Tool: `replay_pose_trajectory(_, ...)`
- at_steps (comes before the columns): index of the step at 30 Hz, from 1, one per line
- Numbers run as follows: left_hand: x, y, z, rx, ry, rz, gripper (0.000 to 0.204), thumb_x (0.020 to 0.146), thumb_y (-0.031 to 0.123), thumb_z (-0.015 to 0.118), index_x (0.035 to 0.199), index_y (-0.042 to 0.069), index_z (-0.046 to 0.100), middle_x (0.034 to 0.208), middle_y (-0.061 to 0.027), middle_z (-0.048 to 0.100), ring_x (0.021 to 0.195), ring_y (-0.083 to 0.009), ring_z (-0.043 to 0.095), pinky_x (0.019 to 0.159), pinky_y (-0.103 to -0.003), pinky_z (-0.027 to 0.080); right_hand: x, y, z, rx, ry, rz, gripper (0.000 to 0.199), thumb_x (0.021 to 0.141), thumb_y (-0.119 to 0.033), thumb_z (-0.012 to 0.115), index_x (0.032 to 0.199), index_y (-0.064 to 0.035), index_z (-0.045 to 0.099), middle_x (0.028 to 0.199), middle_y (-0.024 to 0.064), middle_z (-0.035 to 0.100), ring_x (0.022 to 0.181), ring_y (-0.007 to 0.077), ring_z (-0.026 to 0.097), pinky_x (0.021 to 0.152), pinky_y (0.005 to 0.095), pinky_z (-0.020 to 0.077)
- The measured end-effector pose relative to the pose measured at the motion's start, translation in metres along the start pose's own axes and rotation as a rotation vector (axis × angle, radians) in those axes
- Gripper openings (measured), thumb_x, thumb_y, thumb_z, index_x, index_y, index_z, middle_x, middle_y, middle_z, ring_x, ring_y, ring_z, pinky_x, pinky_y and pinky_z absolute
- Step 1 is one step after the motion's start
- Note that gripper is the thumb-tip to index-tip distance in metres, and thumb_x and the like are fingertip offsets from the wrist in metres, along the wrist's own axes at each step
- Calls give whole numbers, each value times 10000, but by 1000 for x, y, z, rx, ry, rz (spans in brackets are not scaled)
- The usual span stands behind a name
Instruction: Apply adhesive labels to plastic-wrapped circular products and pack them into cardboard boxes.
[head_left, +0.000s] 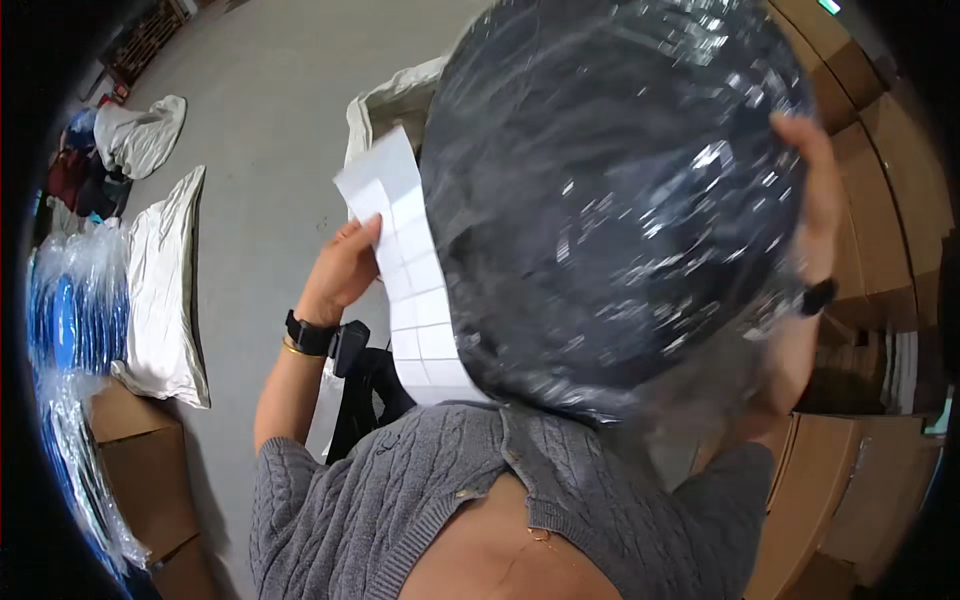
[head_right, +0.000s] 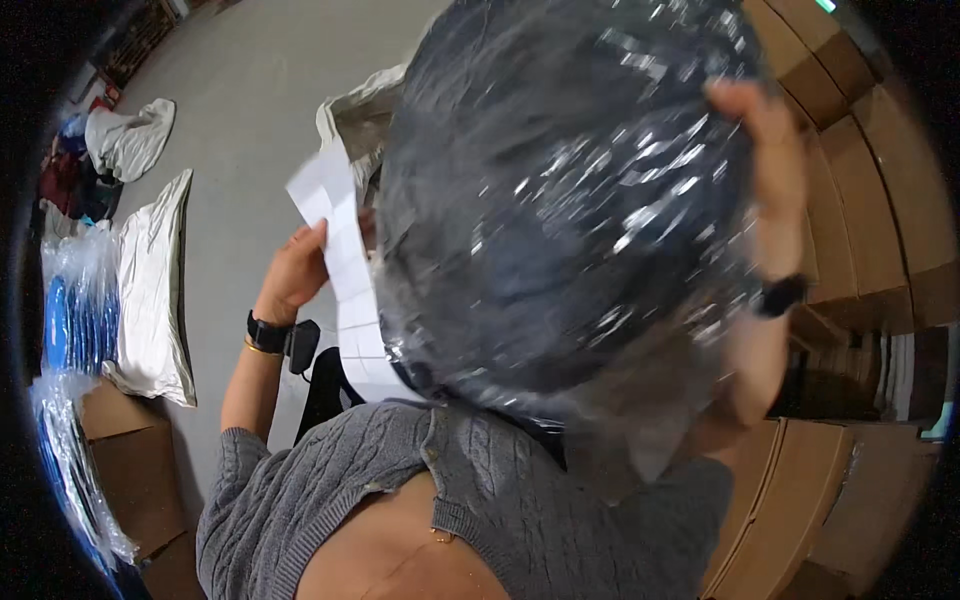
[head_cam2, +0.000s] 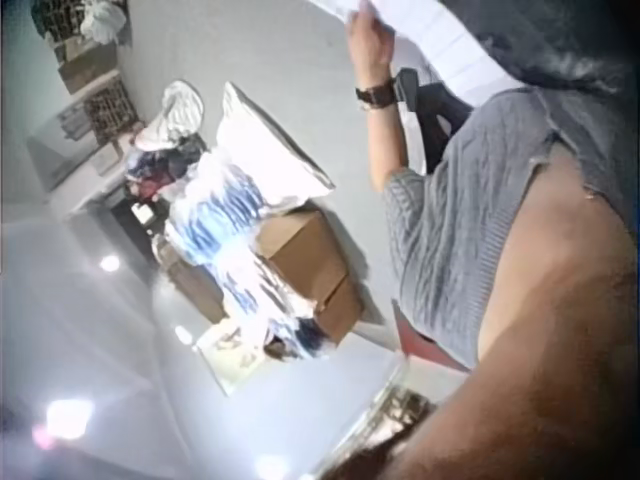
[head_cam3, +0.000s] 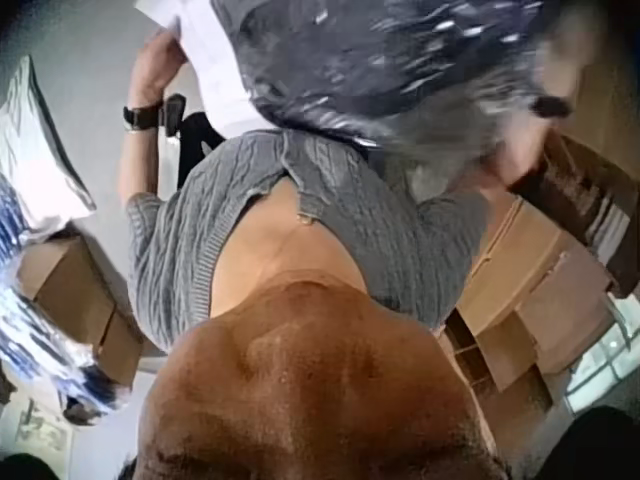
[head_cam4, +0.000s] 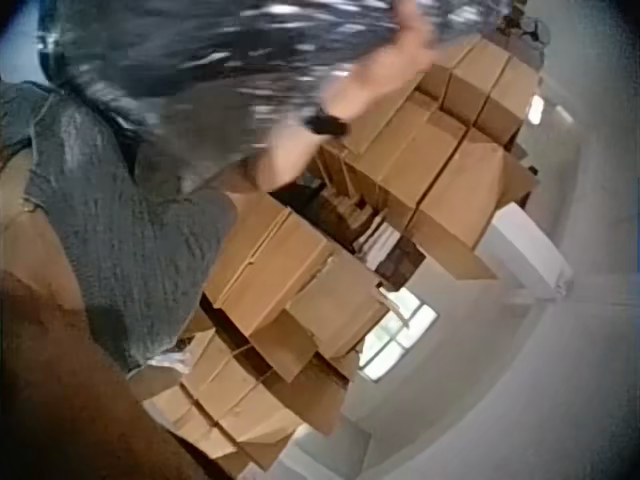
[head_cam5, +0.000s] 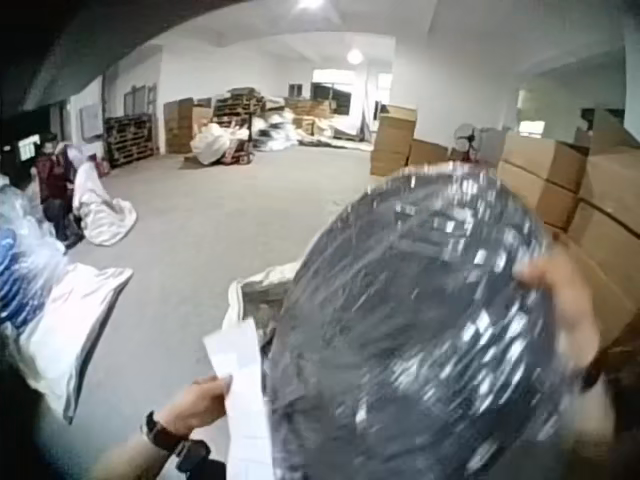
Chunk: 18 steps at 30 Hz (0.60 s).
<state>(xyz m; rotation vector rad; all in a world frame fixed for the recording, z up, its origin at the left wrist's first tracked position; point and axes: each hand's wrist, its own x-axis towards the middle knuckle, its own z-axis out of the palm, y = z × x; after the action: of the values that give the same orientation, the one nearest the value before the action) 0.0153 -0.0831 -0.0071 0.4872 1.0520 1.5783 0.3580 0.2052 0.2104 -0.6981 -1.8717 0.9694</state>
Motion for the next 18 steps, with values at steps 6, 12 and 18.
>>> replay_pose_trajectory(6,-23,54,45,-265,-245,282,354,949,352,419,1137,82,551,1435,-241,265,1333,-403,250,1081,-549,234,96,-104,19,-48,-380,-112,288,851,-201,604,1077,-23,616,962,110,655,823,164,638,768,248,506)
replay_pose_trajectory(12,-34,41,4,-454,-269,323,326,964,356,391,910,130,618,1447,-268,197,1334,-460,183,1098,-561,196,5,-62,154,51,-1071,37,448,857,-198,627,1245,-4,514,1112,105,610,937,161,603,860,287,476)
replay_pose_trajectory(18,-96,18,-96,-330,304,-21,520,974,312,375,1351,-37,301,1348,-228,409,1269,-338,385,1041,-482,354,-15,63,67,-221,-939,260,531,834,-307,659,1202,47,517,1068,157,620,984,197,596,858,308,467)
